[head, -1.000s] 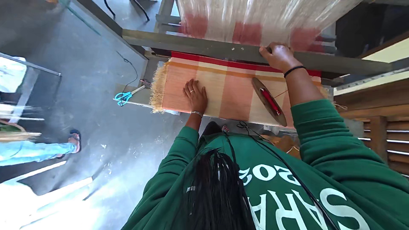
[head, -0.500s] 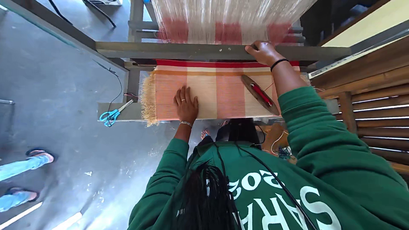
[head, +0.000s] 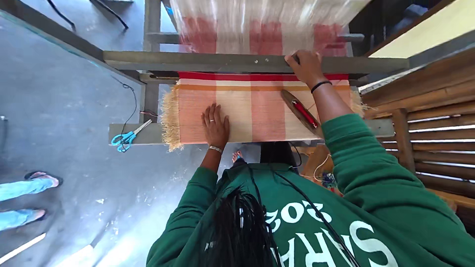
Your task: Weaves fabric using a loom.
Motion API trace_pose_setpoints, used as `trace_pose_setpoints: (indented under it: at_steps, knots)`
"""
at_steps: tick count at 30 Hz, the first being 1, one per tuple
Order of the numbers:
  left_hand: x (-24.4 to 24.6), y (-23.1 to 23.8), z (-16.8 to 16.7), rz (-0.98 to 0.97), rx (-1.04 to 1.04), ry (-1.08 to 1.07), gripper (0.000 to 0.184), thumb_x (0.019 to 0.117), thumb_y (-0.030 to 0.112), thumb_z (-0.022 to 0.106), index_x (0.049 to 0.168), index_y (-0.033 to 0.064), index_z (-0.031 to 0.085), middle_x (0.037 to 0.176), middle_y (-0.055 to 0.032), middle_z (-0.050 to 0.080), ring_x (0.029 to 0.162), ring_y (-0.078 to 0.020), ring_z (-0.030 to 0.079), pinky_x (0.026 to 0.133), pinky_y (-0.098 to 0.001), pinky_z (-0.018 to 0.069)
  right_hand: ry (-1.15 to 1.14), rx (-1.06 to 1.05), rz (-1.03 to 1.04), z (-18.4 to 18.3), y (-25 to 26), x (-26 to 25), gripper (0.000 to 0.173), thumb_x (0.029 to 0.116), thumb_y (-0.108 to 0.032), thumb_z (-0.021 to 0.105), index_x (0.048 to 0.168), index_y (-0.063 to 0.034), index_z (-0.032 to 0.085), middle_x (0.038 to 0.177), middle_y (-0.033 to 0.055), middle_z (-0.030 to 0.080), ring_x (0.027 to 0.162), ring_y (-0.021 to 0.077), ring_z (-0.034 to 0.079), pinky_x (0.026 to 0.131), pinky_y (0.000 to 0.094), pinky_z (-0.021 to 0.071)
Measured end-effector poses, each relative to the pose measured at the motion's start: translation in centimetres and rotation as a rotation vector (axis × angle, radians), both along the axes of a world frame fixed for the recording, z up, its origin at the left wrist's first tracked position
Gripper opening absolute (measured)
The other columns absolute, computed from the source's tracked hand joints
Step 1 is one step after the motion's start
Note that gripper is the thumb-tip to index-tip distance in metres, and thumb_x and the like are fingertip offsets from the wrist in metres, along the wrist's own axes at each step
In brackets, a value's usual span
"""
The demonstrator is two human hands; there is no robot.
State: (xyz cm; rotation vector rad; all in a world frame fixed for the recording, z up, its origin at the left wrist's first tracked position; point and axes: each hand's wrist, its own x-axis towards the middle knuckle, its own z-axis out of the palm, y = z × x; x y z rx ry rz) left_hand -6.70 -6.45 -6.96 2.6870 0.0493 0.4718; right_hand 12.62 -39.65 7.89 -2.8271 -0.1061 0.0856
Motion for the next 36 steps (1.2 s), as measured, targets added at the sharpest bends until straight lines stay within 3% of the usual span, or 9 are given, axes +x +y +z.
trace_pose_setpoints:
  at_steps: [6,9,15,20,24,32,36]
  knots:
    - [0.1,0.0,0.1,0.032,-0.011,-0.014,0.049,0.1069,0.041,0.046,0.145,0.0103,0.055,0.152,-0.0122,0.053,0.147,-0.0321,0.041,0.124,-0.0532,0.0248,-0.308,-0.175,-0.131,-3.1,2.0,0.4,0.064,0.1096,-0.048,0.024,0.118,-0.0033,0.069,0.119,0.0196,0.07,0.122,0.04,0.061,0.113,0.0643,0.0303]
    - [0.0,-0.1,0.3,0.027,-0.022,-0.021,0.046,0.107,0.039,0.047,0.142,0.0112,0.057,0.15,-0.0116,0.054,0.146,-0.0318,0.042,0.124,-0.0522,0.0263,-0.333,-0.192,-0.084,-3.3,1.4,1.7,0.066,0.1099,-0.049,0.02,0.115,-0.0028,0.068,0.117,0.0201,0.07,0.12,0.0397,0.061,0.111,0.0642,0.0316]
    - [0.1,0.0,0.0,0.035,-0.003,-0.038,0.046,0.1068,0.04,0.047,0.142,0.0125,0.058,0.15,-0.0105,0.055,0.147,-0.0308,0.042,0.124,-0.0523,0.0262,-0.212,-0.133,-0.067,-1.4,1.7,6.5,0.077,0.1076,-0.06,0.018,0.125,-0.0018,0.065,0.132,0.0232,0.064,0.134,0.0419,0.051,0.116,0.067,0.0231]
    - [0.0,0.0,-0.2,0.02,-0.011,-0.027,0.046,0.1067,0.04,0.047,0.142,0.0129,0.057,0.152,-0.0105,0.053,0.148,-0.031,0.04,0.124,-0.0525,0.0252,-0.119,-0.092,-0.048,-0.8,1.3,3.5,0.076,0.1072,-0.06,0.021,0.13,0.0,0.062,0.138,0.0252,0.059,0.138,0.0437,0.047,0.118,0.0671,0.0217]
    - [0.0,0.2,0.0,0.021,-0.005,-0.033,0.046,0.107,0.04,0.047,0.141,0.0117,0.058,0.152,-0.01,0.053,0.147,-0.0307,0.041,0.123,-0.0536,0.0269,-0.056,-0.029,-0.036,-0.5,1.1,-0.5,0.077,0.1056,-0.063,0.027,0.129,0.0023,0.062,0.134,0.0277,0.06,0.135,0.0481,0.048,0.116,0.069,0.0231]
    - [0.3,0.0,-0.3,0.027,-0.002,-0.044,0.043,0.1073,0.04,0.046,0.139,0.014,0.059,0.151,-0.0087,0.053,0.148,-0.0296,0.041,0.124,-0.0524,0.0261,-0.182,-0.108,-0.076,-1.9,1.4,-0.2,0.076,0.1049,-0.065,0.026,0.121,-0.0016,0.064,0.126,0.0227,0.065,0.129,0.0437,0.053,0.115,0.0675,0.0243]
    - [0.3,0.1,0.1,0.017,0.001,0.001,0.044,0.1077,0.041,0.044,0.139,0.015,0.06,0.152,-0.0086,0.053,0.148,-0.0296,0.04,0.124,-0.0523,0.0247,-0.187,-0.053,-0.047,-1.8,1.1,0.9,0.07,0.1042,-0.064,0.032,0.131,-0.0069,0.063,0.132,0.0191,0.064,0.131,0.0406,0.053,0.117,0.0674,0.0205]
